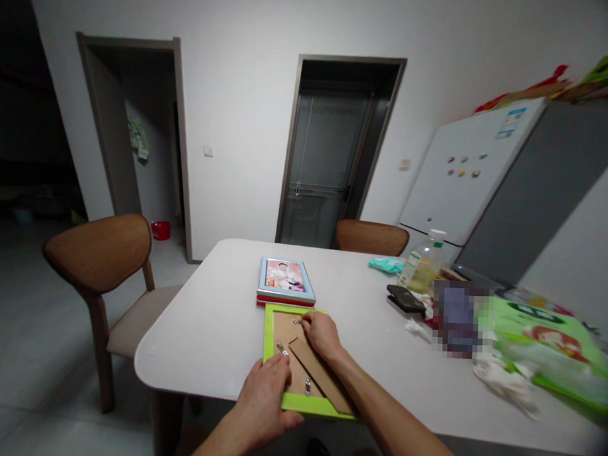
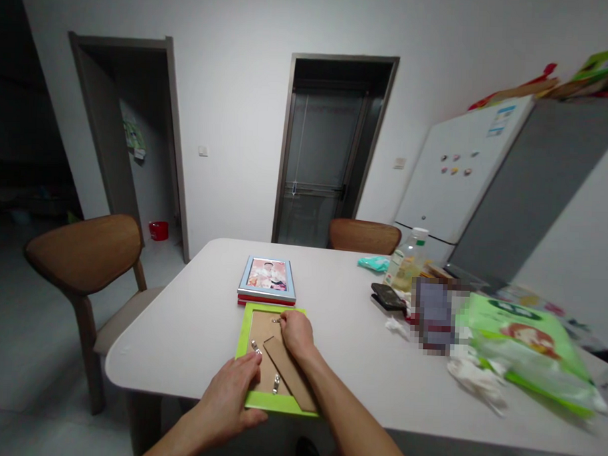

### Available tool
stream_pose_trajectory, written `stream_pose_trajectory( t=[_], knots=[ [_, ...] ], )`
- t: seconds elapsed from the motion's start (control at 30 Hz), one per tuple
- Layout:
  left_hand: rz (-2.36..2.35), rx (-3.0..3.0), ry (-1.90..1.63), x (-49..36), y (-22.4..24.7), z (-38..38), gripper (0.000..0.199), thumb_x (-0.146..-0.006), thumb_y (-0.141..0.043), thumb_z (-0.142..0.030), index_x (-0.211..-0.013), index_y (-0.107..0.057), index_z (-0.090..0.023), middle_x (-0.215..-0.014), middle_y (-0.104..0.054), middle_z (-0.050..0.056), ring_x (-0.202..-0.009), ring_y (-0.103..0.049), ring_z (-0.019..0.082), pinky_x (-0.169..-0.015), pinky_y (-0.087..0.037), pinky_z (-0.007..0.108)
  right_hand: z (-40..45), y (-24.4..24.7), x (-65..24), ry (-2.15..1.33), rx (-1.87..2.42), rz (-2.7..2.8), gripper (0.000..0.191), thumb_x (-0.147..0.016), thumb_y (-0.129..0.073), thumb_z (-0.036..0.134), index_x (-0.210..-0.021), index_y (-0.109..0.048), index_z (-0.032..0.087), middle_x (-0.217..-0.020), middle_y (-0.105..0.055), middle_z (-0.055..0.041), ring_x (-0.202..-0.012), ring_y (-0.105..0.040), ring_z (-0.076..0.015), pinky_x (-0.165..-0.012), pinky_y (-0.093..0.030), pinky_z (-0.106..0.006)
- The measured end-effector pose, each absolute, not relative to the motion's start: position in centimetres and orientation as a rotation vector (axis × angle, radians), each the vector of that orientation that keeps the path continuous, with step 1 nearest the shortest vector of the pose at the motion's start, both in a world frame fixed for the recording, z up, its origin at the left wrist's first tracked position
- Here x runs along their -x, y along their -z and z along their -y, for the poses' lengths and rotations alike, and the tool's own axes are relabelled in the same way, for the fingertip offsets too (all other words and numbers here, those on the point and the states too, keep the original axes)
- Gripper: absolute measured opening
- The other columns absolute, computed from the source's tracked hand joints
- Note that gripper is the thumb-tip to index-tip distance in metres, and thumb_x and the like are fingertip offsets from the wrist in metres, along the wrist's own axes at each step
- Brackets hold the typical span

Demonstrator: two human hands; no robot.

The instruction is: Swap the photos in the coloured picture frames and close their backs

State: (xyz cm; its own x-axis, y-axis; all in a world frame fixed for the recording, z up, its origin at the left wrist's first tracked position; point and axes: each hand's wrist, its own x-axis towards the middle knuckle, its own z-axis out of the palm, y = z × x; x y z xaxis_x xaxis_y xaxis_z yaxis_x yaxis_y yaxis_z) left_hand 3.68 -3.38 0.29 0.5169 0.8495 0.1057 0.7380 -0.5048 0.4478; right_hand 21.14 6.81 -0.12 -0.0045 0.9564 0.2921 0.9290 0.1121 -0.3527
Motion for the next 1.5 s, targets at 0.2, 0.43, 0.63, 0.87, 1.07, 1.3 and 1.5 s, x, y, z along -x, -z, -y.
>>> stream_pose_trajectory(
  t=[0.2, 0.43, 0.63, 0.87, 1.07, 1.3, 1.5],
  knots=[
    [-1.303, -2.440, -0.483, -3.7, 0.2, 3.2, 0.075, -0.054, -0.069, -0.042, -0.117, -0.042, -0.014, -0.127, -0.041, 0.010, -0.117, -0.034, 0.024, -0.100, -0.024, 0.037, -8.2, 0.6, -20.2, -0.036, 1.838, 1.893, 0.028, -0.074, -0.042, 0.018, -0.093, -0.062, 0.018, -0.090, -0.066, -0.0056, -0.082, -0.058, -0.0139, -0.071, -0.037, -0.020],
    [-1.294, -2.441, -0.475, -3.6, 0.4, 3.3, 0.075, -0.055, -0.068, -0.042, -0.118, -0.041, -0.013, -0.128, -0.040, 0.010, -0.119, -0.032, 0.024, -0.101, -0.023, 0.038, -8.8, 1.0, -19.4, -0.034, 1.851, 1.916, 0.023, -0.073, -0.044, 0.021, -0.071, -0.067, 0.016, -0.076, -0.067, -0.0076, -0.070, -0.058, -0.0145, -0.063, -0.036, -0.021],
    [-1.303, -2.443, -0.456, -3.7, 0.0, 3.3, 0.073, -0.054, -0.068, -0.042, -0.117, -0.041, -0.015, -0.129, -0.039, 0.010, -0.118, -0.033, 0.024, -0.100, -0.024, 0.040, -8.7, 0.9, -19.7, -0.059, 1.842, 1.908, 0.021, -0.071, -0.047, 0.025, -0.073, -0.068, 0.020, -0.079, -0.068, -0.0051, -0.073, -0.058, -0.0147, -0.065, -0.036, -0.021],
    [-1.285, -2.462, -0.443, -3.7, -0.2, 3.2, 0.071, -0.053, -0.070, -0.039, -0.114, -0.043, -0.015, -0.128, -0.040, 0.011, -0.118, -0.034, 0.025, -0.099, -0.025, 0.040, -9.4, 1.7, -20.1, -0.126, 1.866, 1.808, 0.021, -0.070, -0.049, 0.029, -0.078, -0.067, 0.022, -0.079, -0.068, -0.0021, -0.073, -0.059, -0.0143, -0.066, -0.038, -0.021],
    [-1.280, -2.453, -0.472, -3.6, 0.0, 3.3, 0.067, -0.053, -0.070, -0.038, -0.111, -0.045, -0.016, -0.127, -0.040, 0.011, -0.117, -0.034, 0.025, -0.098, -0.027, 0.042, -9.3, 1.7, -19.9, -0.177, 1.862, 1.781, 0.019, -0.070, -0.050, 0.032, -0.076, -0.066, 0.024, -0.080, -0.067, 0.0005, -0.074, -0.058, -0.0138, -0.065, -0.036, -0.022],
    [-1.267, -2.467, -0.493, -3.7, 0.1, 3.1, 0.068, -0.054, -0.070, -0.038, -0.112, -0.044, -0.015, -0.128, -0.040, 0.011, -0.117, -0.034, 0.025, -0.098, -0.026, 0.042, -9.9, 1.3, -19.4, -0.218, 1.926, 1.745, 0.015, -0.068, -0.052, 0.030, -0.071, -0.065, 0.022, -0.073, -0.066, -0.0008, -0.069, -0.056, -0.0138, -0.059, -0.033, -0.022],
    [-1.264, -2.451, -0.479, -3.6, 0.0, 3.2, 0.068, -0.054, -0.070, -0.038, -0.112, -0.044, -0.013, -0.127, -0.041, 0.012, -0.117, -0.034, 0.026, -0.099, -0.025, 0.042, -11.8, 1.1, -19.9, -0.260, 2.022, 1.696, 0.009, -0.057, -0.061, 0.025, -0.063, -0.061, 0.019, -0.066, -0.064, -0.0023, -0.062, -0.054, -0.0137, -0.051, -0.030, -0.021]
  ],
)
